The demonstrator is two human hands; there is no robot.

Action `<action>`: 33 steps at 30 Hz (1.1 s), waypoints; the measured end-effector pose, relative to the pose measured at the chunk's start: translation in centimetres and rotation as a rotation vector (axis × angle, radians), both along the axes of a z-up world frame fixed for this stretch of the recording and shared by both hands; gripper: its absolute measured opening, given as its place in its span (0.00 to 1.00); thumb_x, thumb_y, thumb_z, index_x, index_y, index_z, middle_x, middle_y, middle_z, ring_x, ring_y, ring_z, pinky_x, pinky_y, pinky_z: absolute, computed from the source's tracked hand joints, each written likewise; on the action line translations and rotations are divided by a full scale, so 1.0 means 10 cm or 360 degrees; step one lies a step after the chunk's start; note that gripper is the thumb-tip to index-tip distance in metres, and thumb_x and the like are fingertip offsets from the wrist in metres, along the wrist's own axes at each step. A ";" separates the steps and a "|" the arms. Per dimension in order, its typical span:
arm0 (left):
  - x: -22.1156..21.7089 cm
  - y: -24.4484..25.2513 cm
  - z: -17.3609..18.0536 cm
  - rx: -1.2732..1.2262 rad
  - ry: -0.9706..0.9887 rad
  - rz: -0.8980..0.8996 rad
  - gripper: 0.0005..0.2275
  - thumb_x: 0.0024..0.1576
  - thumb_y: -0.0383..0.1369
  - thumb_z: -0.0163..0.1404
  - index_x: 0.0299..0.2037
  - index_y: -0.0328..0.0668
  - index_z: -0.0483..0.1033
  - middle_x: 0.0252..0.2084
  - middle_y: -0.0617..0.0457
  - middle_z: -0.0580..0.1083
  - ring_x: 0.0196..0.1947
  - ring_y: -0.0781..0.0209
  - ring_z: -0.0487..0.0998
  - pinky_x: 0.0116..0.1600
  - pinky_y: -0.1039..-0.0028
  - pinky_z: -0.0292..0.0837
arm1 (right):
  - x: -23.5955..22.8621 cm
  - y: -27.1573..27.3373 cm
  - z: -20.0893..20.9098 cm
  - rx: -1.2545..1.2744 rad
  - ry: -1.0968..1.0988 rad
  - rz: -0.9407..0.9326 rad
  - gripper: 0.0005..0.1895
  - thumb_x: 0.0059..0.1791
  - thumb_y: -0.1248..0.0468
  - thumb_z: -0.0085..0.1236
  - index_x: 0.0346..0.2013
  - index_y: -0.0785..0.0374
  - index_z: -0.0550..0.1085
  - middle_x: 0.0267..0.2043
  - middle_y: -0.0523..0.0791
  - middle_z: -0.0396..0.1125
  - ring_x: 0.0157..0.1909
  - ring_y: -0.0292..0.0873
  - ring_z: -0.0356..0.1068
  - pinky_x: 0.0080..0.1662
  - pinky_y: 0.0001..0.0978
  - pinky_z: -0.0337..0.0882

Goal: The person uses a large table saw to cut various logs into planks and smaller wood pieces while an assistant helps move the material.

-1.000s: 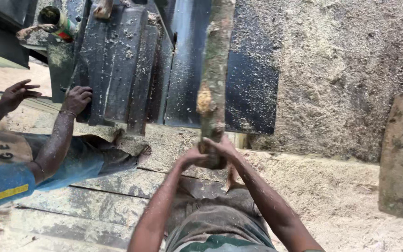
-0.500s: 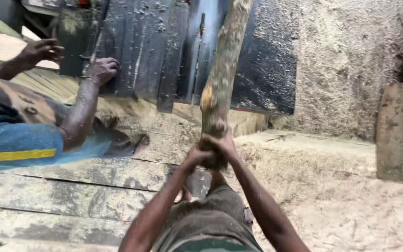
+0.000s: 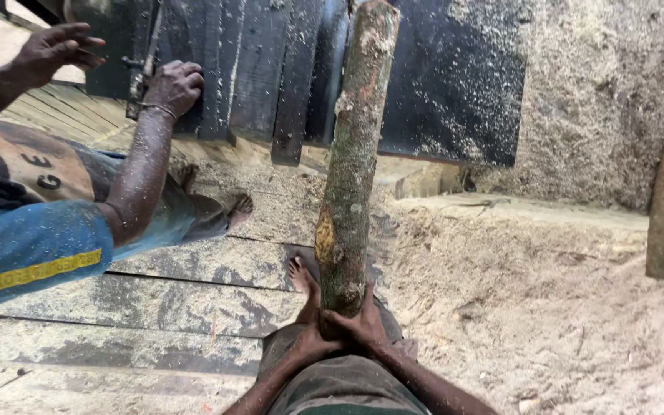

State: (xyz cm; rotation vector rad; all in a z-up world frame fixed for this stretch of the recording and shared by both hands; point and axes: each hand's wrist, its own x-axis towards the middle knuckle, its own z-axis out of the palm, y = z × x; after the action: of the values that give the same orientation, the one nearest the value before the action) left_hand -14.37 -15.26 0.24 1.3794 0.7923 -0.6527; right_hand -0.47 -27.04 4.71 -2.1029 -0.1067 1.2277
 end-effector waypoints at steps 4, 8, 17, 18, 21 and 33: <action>-0.01 0.06 -0.06 0.0207 -0.0610 0.0375 0.64 0.34 0.40 0.68 0.75 0.39 0.27 0.68 0.38 0.62 0.64 0.46 0.71 0.66 0.63 0.71 | 0.00 -0.01 -0.31 0.0182 -0.0109 0.0041 0.76 0.37 0.39 0.75 0.75 0.64 0.27 0.65 0.69 0.59 0.63 0.65 0.68 0.63 0.51 0.71; 0.24 0.15 -0.20 0.0172 -0.0250 0.0181 0.60 0.36 0.41 0.67 0.74 0.43 0.32 0.64 0.41 0.69 0.63 0.49 0.73 0.66 0.66 0.70 | 0.27 0.08 -0.40 0.0145 -0.0200 0.0038 0.75 0.36 0.41 0.75 0.76 0.62 0.30 0.65 0.68 0.60 0.62 0.63 0.69 0.63 0.50 0.71; 0.52 0.34 -0.63 0.0146 -0.0210 0.0080 0.47 0.37 0.46 0.69 0.67 0.37 0.60 0.63 0.41 0.72 0.64 0.50 0.73 0.67 0.64 0.70 | 0.62 0.49 -0.06 0.0205 -0.0137 -0.0008 0.68 0.37 0.45 0.74 0.73 0.60 0.35 0.57 0.65 0.69 0.55 0.59 0.75 0.56 0.47 0.78; 0.55 0.37 -0.66 0.0151 -0.0118 0.0008 0.47 0.37 0.47 0.68 0.68 0.38 0.61 0.63 0.42 0.72 0.63 0.50 0.74 0.67 0.65 0.70 | 0.64 0.53 -0.04 0.0206 -0.0174 0.0013 0.67 0.37 0.45 0.75 0.72 0.60 0.37 0.56 0.64 0.69 0.54 0.59 0.75 0.56 0.47 0.77; 0.66 0.46 -0.72 0.0179 0.0014 -0.0059 0.50 0.39 0.50 0.69 0.70 0.37 0.57 0.65 0.42 0.68 0.65 0.48 0.70 0.69 0.63 0.67 | 0.75 0.67 -0.04 0.0245 -0.0186 -0.0075 0.61 0.37 0.46 0.75 0.71 0.60 0.45 0.55 0.63 0.70 0.52 0.59 0.77 0.54 0.47 0.80; 1.68 1.01 -0.87 0.0200 -0.0072 0.0087 0.52 0.36 0.47 0.70 0.70 0.38 0.53 0.65 0.37 0.68 0.65 0.42 0.70 0.69 0.57 0.67 | 1.78 1.19 -0.41 0.0405 -0.0239 -0.0087 0.66 0.33 0.46 0.77 0.70 0.62 0.44 0.59 0.63 0.66 0.56 0.61 0.74 0.56 0.50 0.79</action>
State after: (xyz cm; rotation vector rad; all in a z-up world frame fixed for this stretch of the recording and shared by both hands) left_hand 2.47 -5.12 -8.49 1.4763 0.8434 -0.5347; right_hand 17.31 -15.16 0.57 -1.9590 -0.2571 0.9686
